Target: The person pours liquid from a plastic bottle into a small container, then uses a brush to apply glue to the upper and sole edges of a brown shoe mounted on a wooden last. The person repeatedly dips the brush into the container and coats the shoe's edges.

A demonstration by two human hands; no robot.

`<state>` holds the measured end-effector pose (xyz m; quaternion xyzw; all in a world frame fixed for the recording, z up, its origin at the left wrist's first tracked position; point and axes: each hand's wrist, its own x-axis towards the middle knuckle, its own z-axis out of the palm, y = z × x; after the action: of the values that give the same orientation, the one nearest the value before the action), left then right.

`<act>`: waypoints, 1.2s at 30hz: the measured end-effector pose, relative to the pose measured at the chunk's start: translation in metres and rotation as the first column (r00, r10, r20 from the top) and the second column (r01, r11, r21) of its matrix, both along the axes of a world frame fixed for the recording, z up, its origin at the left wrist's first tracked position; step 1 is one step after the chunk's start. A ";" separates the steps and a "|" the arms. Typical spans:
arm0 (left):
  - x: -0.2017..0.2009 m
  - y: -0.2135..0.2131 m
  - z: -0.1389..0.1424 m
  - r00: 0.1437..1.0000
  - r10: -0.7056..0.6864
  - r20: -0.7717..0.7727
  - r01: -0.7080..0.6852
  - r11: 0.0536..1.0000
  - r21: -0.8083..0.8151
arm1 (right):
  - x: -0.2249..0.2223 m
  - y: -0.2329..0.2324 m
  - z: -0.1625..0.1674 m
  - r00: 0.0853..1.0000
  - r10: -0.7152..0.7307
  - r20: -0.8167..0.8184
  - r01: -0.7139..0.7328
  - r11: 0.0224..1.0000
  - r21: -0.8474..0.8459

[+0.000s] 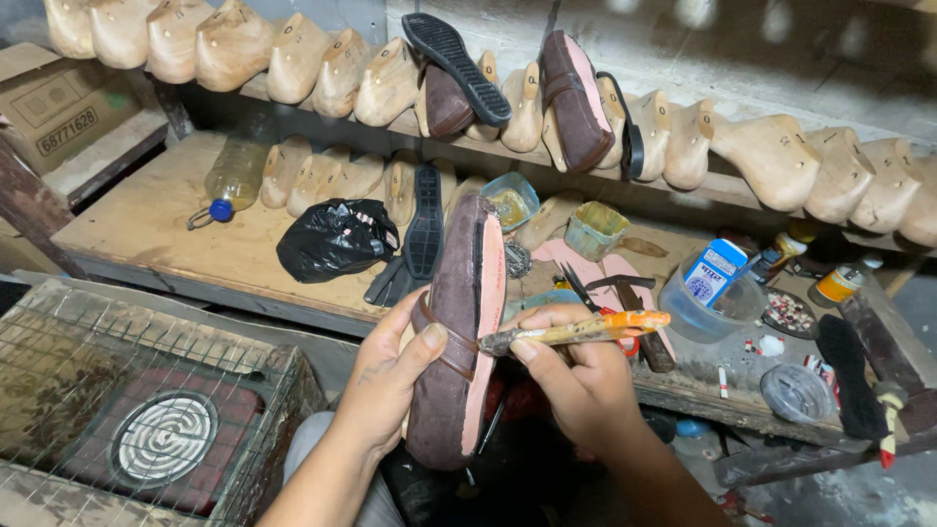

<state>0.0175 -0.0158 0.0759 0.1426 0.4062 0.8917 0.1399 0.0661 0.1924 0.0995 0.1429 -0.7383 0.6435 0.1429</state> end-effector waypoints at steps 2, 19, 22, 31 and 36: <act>0.001 0.000 0.000 1.000 -0.001 0.014 0.001 1.000 -0.004 | -0.003 0.001 -0.004 0.999 0.029 0.020 -0.028 0.997 -0.076; -0.005 0.011 0.006 0.980 0.055 0.192 -0.075 0.992 0.098 | 0.008 -0.013 0.000 0.925 0.104 -0.365 -0.036 0.982 0.187; -0.005 0.010 0.006 0.980 0.069 0.185 -0.087 0.992 0.089 | 0.010 -0.014 0.006 0.924 0.120 -0.363 -0.042 0.976 0.216; -0.006 0.008 0.004 0.977 0.101 0.190 -0.114 0.992 0.058 | 0.007 -0.018 0.005 0.895 0.104 -0.435 0.023 0.961 0.277; -0.006 0.007 0.004 0.974 0.099 0.205 -0.112 0.992 0.052 | 0.007 -0.015 -0.003 0.948 0.126 -0.293 -0.074 0.980 0.184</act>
<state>0.0112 -0.0086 0.0794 0.0341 0.3685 0.9201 0.1282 0.0730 0.1777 0.0961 0.2890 -0.7517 0.5547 0.2088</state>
